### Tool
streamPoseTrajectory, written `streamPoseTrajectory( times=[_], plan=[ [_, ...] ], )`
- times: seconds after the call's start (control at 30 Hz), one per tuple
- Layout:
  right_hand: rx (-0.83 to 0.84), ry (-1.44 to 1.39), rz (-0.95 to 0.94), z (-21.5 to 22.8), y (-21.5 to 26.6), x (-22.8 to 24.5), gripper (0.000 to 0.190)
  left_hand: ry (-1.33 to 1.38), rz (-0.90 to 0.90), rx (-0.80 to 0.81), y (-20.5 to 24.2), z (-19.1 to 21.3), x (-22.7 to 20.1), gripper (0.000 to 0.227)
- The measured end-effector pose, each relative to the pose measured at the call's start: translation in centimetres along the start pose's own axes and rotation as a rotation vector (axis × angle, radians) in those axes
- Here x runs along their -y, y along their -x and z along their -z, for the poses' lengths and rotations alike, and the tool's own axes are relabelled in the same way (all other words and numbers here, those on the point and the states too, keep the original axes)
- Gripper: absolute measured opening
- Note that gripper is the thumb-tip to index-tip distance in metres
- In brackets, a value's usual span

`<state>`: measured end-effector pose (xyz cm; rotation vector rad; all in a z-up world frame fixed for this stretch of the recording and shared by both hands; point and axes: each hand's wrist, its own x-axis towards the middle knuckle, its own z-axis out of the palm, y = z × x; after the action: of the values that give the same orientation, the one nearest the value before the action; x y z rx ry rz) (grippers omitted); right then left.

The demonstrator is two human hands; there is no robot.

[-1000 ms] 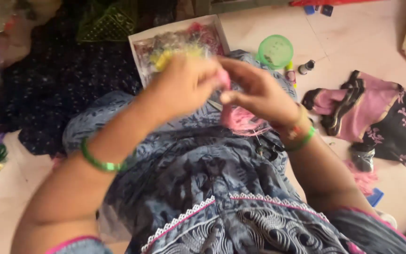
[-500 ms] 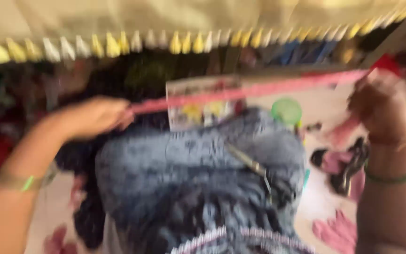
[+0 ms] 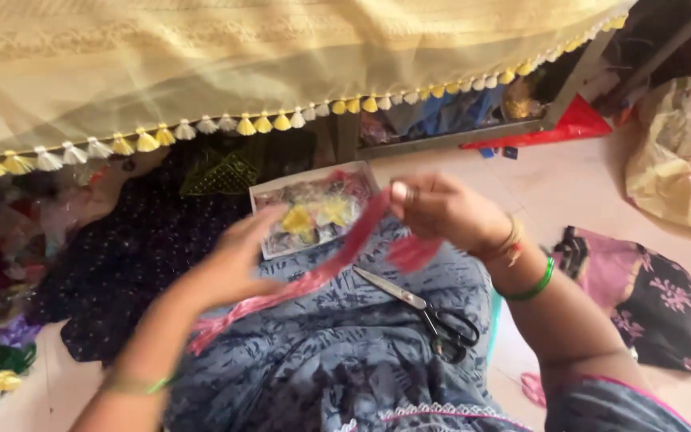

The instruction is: The recorder is cutting and measuring thin strips of pink ribbon and tying them together to create a decorative craft item.

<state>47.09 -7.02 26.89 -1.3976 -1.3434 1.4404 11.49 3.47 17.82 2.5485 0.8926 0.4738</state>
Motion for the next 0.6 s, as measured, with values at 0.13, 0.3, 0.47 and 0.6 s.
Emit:
streamPoseTrajectory(
  times=[0.13,0.3,0.47,0.6],
  plan=[
    [-0.076,-0.308,0.193,3.7,2.6,2.5,0.023,0.537,-0.118,0.367,-7.5,-3.2,-6.1,0.074],
    [-0.132,-0.419,0.190,15.2,5.8,-6.6,0.023,0.870,0.331,0.478,-10.1,-1.9,-4.4,0.023],
    [-0.360,0.643,-0.023,14.7,2.2,-14.4,0.041,0.290,0.204,0.212,-13.0,4.6,-6.6,0.053],
    [-0.459,0.498,-0.085,3.5,-1.5,-4.3,0.039,0.171,0.056,0.151,-14.7,8.4,-11.3,0.047]
  ],
)
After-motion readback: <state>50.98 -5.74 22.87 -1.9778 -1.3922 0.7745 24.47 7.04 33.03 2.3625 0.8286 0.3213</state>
